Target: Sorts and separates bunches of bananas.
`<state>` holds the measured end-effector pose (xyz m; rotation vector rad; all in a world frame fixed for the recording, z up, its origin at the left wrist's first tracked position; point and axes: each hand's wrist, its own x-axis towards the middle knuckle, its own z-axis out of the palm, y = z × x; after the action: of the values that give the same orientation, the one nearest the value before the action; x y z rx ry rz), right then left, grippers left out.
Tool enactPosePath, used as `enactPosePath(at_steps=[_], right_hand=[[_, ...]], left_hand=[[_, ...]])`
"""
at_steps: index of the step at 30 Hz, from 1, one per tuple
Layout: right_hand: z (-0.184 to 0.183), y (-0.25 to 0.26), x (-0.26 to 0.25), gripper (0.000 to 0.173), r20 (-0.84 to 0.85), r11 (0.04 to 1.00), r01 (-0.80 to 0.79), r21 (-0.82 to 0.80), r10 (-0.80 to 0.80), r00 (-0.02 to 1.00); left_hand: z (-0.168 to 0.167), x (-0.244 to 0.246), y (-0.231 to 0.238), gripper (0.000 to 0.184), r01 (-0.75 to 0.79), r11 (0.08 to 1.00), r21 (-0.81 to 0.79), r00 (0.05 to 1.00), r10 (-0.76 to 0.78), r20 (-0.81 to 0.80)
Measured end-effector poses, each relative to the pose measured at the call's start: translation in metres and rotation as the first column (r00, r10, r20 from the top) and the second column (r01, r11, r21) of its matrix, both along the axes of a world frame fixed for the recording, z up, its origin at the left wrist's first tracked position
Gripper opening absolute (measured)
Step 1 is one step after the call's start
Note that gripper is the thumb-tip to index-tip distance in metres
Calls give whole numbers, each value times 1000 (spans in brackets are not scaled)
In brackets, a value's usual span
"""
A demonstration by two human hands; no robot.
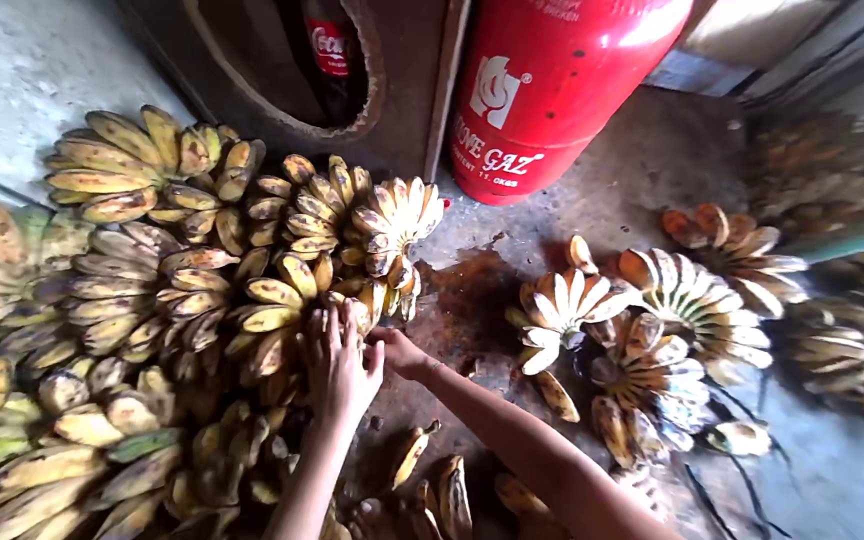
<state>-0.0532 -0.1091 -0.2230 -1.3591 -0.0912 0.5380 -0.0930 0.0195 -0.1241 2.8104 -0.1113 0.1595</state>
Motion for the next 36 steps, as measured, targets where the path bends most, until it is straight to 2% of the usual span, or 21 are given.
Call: enactPosePath(at_steps=[2,4,5,8,9,11,12,13,14,16,17,18,19,21,24,25,29,31,33,35,36], right_hand=[[-5,-6,4,27,131,973,46,-226,-16,991],[5,-12,9,31,164,902,66,-426,6,986],[15,-16,9,34,159,876,56,-479,24,987],[57,-43,8,34,189,819,25,-574,103,976],[73,-59,11,31,240,786,89,-612,77,968],[94,-100,12,26,394,658,369,-656,-118,911],[95,-125,9,24,507,542,564,-622,-270,818],[91,-152,3,27,597,403,731,-550,-423,682],[87,-177,-5,35,611,258,838,-481,-587,531],[80,-221,-24,56,486,-58,895,-441,-854,184],[78,-236,-34,63,383,-171,848,-501,-923,41],[76,-244,-42,70,288,-226,783,-580,-956,-62],[72,-247,-48,77,207,-212,727,-654,-973,-97],[60,-244,-57,82,72,-106,692,-714,-994,-78],[41,-235,-65,58,-100,42,752,-658,-994,-32],[34,-237,-67,55,-132,76,780,-622,-991,-9],[7,-246,-79,47,-135,110,873,-475,-990,51],[6,-245,-84,47,-170,183,909,-374,-977,127],[9,-243,-89,43,-178,299,933,-202,-948,265],[18,-238,-93,38,-134,416,907,-58,-904,406],[26,-231,-91,36,-120,455,890,-28,-885,449]], left_hand=[[-22,-2,-7,87,3,999,33,997,-6,75],[-38,2,-4,98,-1,1000,25,991,-2,131],[-42,4,0,98,1,1000,-2,991,0,132],[-32,2,5,101,-21,998,-56,1000,22,4],[-25,2,5,106,-22,999,-49,999,20,-37],[-18,4,8,113,-12,999,-50,998,9,-58],[-20,8,10,114,-15,998,-67,999,12,-46],[-22,13,13,114,-19,997,-70,999,17,-36],[-21,17,12,113,-21,999,-47,999,19,-36],[-6,17,1,113,-44,999,20,994,46,-99],[1,14,-9,114,-51,998,36,993,54,-101],[8,12,-19,112,-42,999,8,997,42,-61],[13,10,-29,105,-11,999,-41,1000,10,-9],[18,10,-44,92,67,996,-62,996,-63,70],[23,11,-56,81,110,994,-9,993,-110,46],[20,12,-58,79,113,994,-11,993,-113,38],[7,2,-62,69,179,981,-71,983,-176,46],[-2,-4,-62,61,226,966,-127,974,-223,36],[-10,-10,-64,53,255,943,-214,967,-253,37],[-9,-14,-69,50,266,873,-409,959,-281,23],[-1,-13,-75,53,248,790,-560,952,-305,-9]])
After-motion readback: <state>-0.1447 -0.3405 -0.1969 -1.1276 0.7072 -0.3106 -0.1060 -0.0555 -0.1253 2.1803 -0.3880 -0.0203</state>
